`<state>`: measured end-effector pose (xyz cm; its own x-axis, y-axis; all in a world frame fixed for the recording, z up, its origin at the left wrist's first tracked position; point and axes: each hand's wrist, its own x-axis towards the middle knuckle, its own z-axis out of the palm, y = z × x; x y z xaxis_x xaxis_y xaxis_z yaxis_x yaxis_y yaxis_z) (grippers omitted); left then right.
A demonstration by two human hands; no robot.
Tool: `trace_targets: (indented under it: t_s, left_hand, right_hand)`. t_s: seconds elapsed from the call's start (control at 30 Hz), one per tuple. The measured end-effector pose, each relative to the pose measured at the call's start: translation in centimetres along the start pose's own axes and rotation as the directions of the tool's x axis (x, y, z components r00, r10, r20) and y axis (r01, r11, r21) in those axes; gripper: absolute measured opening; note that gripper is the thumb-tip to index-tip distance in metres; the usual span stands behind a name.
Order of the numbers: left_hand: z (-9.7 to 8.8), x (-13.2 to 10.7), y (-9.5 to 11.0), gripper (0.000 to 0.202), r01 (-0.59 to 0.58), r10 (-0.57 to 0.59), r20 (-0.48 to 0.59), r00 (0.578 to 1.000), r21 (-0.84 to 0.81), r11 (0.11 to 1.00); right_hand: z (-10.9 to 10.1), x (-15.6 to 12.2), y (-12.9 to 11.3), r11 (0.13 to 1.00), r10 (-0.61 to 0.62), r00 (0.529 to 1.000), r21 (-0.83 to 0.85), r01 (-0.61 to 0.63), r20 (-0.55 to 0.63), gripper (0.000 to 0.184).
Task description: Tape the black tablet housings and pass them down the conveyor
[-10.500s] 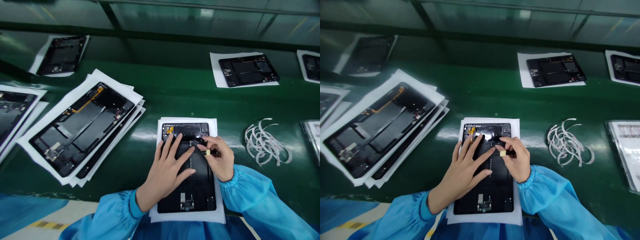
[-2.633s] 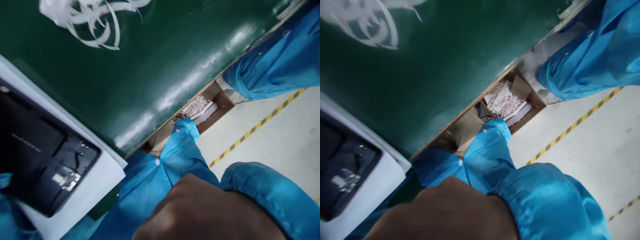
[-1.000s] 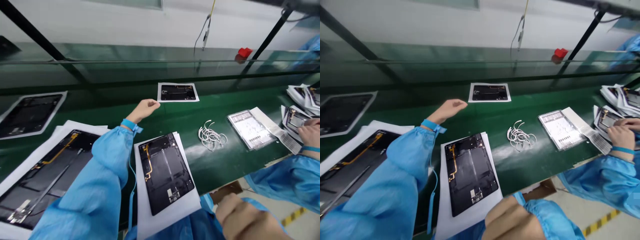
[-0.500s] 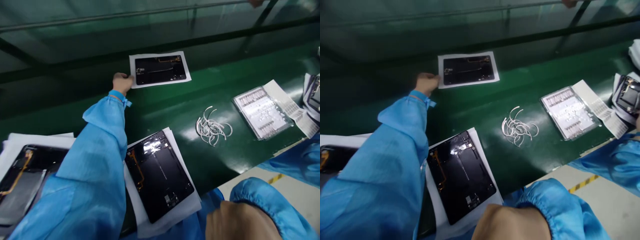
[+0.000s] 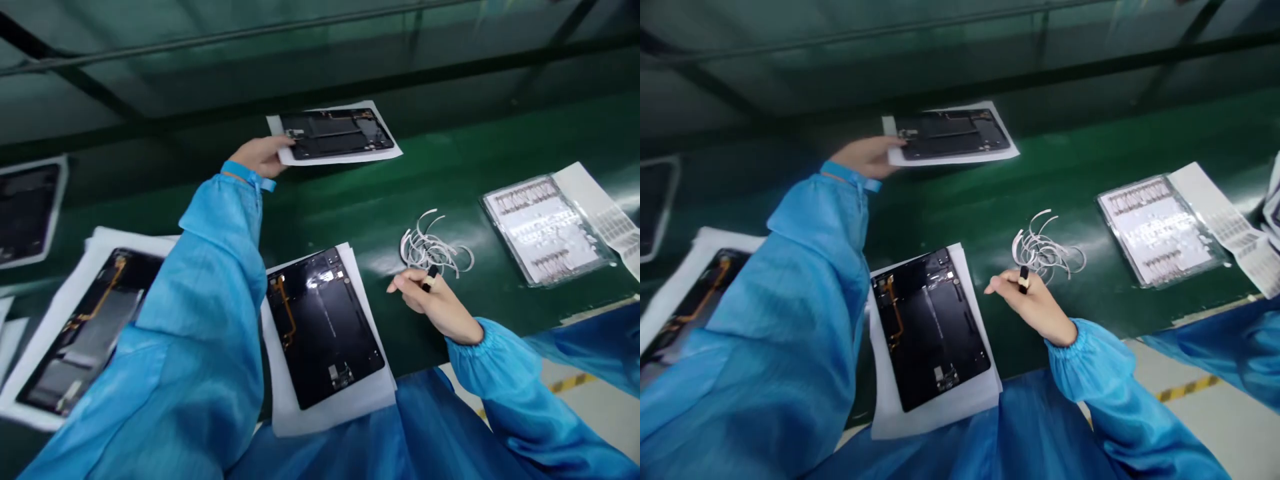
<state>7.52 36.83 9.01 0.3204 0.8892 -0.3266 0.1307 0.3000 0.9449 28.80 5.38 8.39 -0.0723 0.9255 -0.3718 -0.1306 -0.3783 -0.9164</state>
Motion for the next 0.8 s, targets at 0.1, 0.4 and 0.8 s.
trace_targets:
  t_s: [0.1, 0.4, 0.8]
  left_hand:
    - [0.7, -5.3, 0.4, 0.021, 0.005, -0.015, -0.082, 0.997, -0.119, 0.993]
    - [7.0, -35.2, -11.3, 0.040, -0.014, -0.058, -0.295, 0.954, -0.236, 0.972]
    - [8.8, -44.4, -19.6, 0.058, 0.541, -0.230, 0.571, 0.788, -0.464, 0.701]
  right_hand:
    - [0.7, 0.5, 2.9, 0.989, 0.058, 0.998, 0.136, -0.055, -0.015, 0.039]
    - [7.6, -1.1, 3.2, 0.940, -0.082, 0.990, 0.322, 0.116, -0.116, 0.045]
    - [6.4, 0.7, 3.9, 0.727, -0.206, 0.978, -0.675, 0.129, -0.035, 0.040]
